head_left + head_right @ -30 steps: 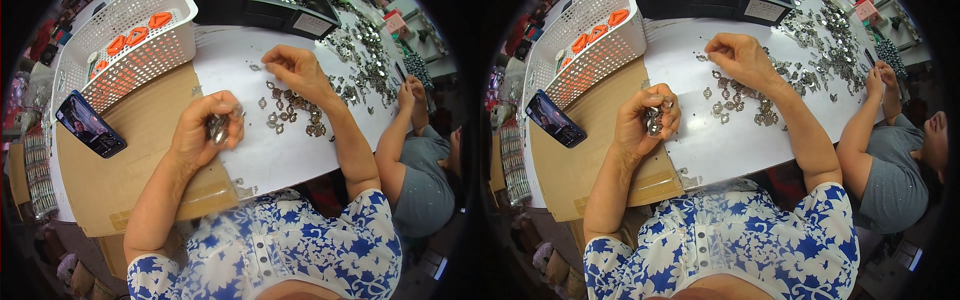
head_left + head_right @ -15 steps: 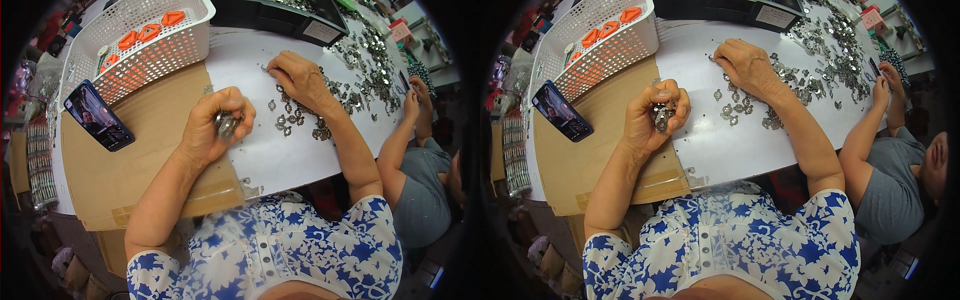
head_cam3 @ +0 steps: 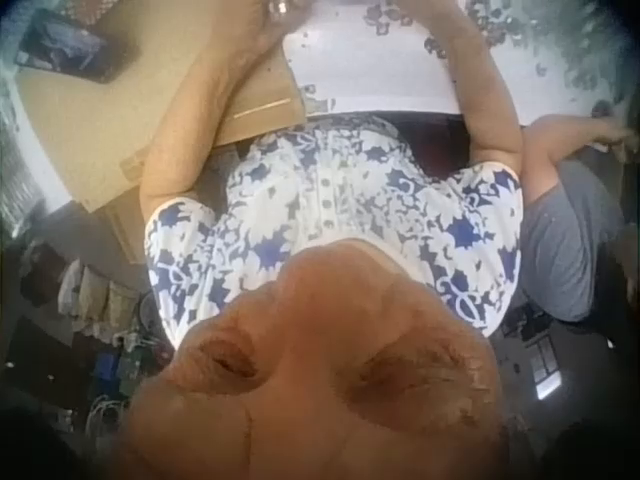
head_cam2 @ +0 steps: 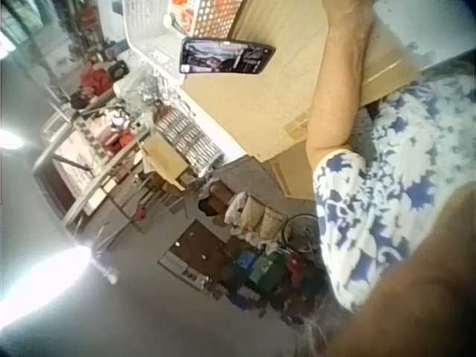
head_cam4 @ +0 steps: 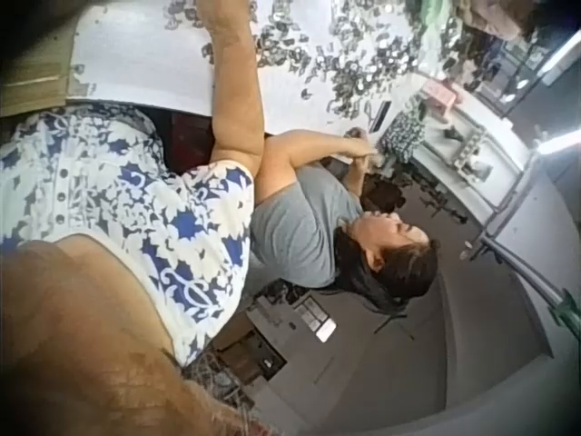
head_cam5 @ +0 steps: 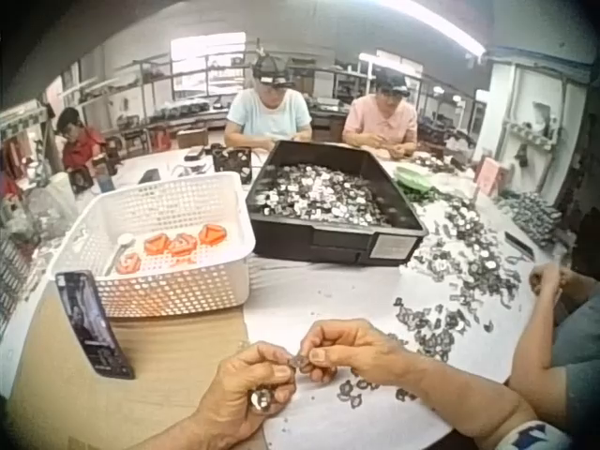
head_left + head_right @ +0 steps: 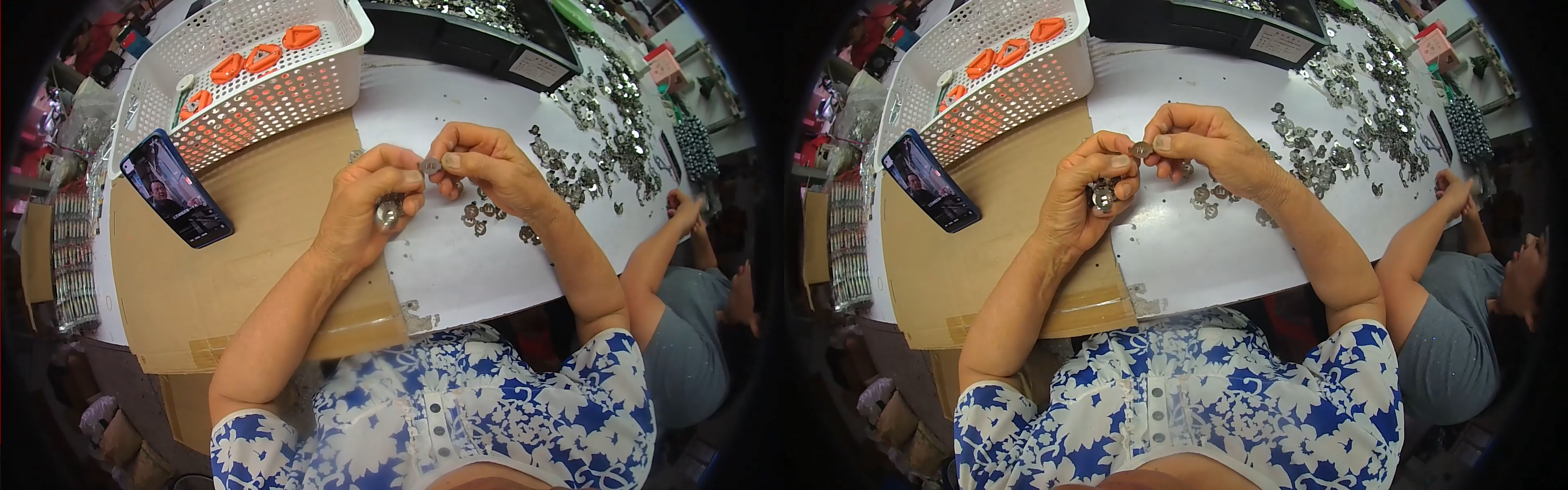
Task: The person sorts small metal fasteners and washers by hand, grouping them into a plastic basket and a cardboard box on a workshop table.
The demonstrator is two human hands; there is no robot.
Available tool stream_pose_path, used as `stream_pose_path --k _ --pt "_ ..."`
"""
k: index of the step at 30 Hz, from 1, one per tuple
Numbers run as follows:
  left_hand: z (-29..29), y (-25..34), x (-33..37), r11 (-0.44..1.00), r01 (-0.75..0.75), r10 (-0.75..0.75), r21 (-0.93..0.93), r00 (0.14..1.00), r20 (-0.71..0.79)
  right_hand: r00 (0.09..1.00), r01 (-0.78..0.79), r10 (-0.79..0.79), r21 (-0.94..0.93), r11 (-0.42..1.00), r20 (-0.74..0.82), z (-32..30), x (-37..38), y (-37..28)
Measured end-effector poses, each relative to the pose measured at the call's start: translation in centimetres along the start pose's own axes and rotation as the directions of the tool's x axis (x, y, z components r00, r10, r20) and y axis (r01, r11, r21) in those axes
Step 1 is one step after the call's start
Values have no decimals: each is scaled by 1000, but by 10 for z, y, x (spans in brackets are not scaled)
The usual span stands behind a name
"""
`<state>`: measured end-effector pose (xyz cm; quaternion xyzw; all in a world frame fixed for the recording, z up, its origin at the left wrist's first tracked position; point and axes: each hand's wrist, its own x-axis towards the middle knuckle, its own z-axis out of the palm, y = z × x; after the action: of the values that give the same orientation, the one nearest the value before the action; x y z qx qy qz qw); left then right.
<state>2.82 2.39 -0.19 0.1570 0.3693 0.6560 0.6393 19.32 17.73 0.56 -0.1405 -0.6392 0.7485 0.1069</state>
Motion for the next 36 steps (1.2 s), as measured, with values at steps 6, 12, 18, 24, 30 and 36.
stream_pose_path --k 6,12,18,24,30,36 --pt "-3 0 1 1000 -2 1 12 998 58 997 -72 73 24 997 -37 6 -1 -6" --pt "-2 -2 2 1000 25 -25 9 1000 -15 998 -48 49 12 999 -28 6 -2 -7" --pt "-5 -1 4 997 65 -64 -30 998 19 1000 -28 28 49 998 1 5 -3 -7" --pt "-5 -2 4 994 92 -91 -57 996 21 999 -34 34 21 999 -12 6 -3 -8" --pt "-8 -5 6 997 75 -75 -18 997 21 996 -77 71 -98 992 -57 3 -2 -5" --pt "-6 -2 2 994 88 -87 -58 996 21 992 -125 126 -72 989 0 5 -1 -4"
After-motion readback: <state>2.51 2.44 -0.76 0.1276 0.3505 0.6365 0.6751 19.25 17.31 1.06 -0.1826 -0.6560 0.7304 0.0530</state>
